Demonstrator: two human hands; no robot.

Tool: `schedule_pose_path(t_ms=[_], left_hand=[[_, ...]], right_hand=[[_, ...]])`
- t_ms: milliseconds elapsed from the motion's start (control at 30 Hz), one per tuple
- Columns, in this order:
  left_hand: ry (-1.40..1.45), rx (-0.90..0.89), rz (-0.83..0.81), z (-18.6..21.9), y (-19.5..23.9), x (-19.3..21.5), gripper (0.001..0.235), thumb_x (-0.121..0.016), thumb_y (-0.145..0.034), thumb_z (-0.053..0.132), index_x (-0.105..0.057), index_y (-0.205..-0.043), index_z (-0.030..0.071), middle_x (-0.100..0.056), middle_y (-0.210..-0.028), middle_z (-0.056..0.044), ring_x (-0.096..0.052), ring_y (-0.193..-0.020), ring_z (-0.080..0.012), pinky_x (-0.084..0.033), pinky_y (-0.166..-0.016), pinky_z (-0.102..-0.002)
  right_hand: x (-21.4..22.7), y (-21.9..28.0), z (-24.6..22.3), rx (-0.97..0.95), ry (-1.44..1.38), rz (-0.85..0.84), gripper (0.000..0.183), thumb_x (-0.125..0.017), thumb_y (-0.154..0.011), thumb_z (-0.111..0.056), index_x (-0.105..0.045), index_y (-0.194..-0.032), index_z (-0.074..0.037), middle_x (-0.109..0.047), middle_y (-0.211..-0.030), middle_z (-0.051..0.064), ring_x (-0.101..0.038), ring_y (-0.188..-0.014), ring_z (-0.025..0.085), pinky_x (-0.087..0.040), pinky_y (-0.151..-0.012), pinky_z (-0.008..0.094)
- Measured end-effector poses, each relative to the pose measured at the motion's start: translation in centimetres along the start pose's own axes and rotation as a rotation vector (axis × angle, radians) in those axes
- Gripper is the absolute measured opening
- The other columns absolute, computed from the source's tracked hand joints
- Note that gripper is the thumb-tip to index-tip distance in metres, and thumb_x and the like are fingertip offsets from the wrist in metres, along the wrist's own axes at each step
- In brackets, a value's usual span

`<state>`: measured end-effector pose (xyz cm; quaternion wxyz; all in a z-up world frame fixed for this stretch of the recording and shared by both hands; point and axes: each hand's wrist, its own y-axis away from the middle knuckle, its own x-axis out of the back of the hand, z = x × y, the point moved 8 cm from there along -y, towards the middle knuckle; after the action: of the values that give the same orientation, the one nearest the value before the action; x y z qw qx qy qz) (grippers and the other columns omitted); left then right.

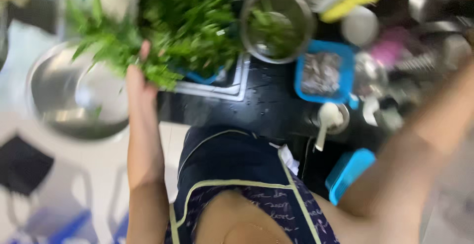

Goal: The person washes small fish in a blue basket under running water, then transfers them to a metal bowl and rinses them again. They then wash a large bunch of green leafy vegetables, separating and rinsing them in a metal bowl.

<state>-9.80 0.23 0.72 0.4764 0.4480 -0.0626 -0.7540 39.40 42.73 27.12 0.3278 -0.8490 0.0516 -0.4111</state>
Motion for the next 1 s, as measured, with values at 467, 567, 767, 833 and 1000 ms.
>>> schedule_pose_path(t_ms=[467, 567, 767, 833, 1000], left_hand=[[0.219, -0.238, -0.196, 5.8, 6.3, 1.9, 0.029, -0.082, -0.093, 0.024, -0.069, -0.114, 0.008, -0.070, -0.097, -0.011, -0.069, -0.083, -0.0191, -0.055, -0.068, -0.030], [0.274, -0.331, -0.080, 7.8, 6.4, 4.1, 0.028, -0.082, -0.094, 0.022, -0.068, -0.112, 0.005, -0.070, -0.098, -0.010, -0.070, -0.084, -0.0217, -0.054, -0.068, -0.031], [0.200, -0.396, 0.053, 9.8, 6.9, 8.4, 0.031, -0.083, -0.091, 0.018, -0.068, -0.114, 0.005, -0.071, -0.105, -0.007, -0.072, -0.090, -0.0223, -0.061, -0.075, -0.036], [0.193, -0.375, 0.035, 10.2, 6.9, 9.0, 0.033, -0.084, -0.090, 0.019, -0.069, -0.116, 0.005, -0.070, -0.105, -0.006, -0.071, -0.089, -0.0212, -0.057, -0.071, -0.035], [0.172, -0.344, 0.045, 11.4, 7.9, 10.5, 0.035, -0.083, -0.089, 0.020, -0.069, -0.116, 0.005, -0.070, -0.103, -0.007, -0.071, -0.087, -0.0214, -0.054, -0.065, -0.033]], right_hand=[[-6.7, 11.5, -0.4, -0.200, -0.191, -0.344, 0.032, -0.073, -0.090, -0.002, -0.061, -0.119, -0.009, -0.068, -0.119, 0.021, -0.073, -0.098, 0.033, -0.060, -0.085, 0.042], [-4.5, 12.9, -2.7, -0.271, -0.361, -0.255, 0.034, -0.072, -0.090, 0.000, -0.059, -0.120, -0.009, -0.067, -0.121, 0.023, -0.072, -0.099, 0.034, -0.060, -0.085, 0.042], [0.8, 15.9, -8.0, -0.281, -0.977, -0.457, 0.040, -0.072, -0.090, 0.003, -0.055, -0.123, -0.009, -0.065, -0.125, 0.026, -0.072, -0.101, 0.036, -0.060, -0.086, 0.043], [-0.9, 18.9, -12.3, -0.324, -1.222, -0.627, 0.041, -0.072, -0.090, 0.004, -0.054, -0.124, -0.009, -0.065, -0.126, 0.027, -0.072, -0.101, 0.036, -0.060, -0.087, 0.044], [-7.8, 27.2, -25.2, -0.450, -1.699, -1.072, 0.068, -0.074, -0.087, 0.010, -0.043, -0.141, -0.019, -0.062, -0.131, 0.026, -0.072, -0.106, 0.038, -0.060, -0.091, 0.045]])
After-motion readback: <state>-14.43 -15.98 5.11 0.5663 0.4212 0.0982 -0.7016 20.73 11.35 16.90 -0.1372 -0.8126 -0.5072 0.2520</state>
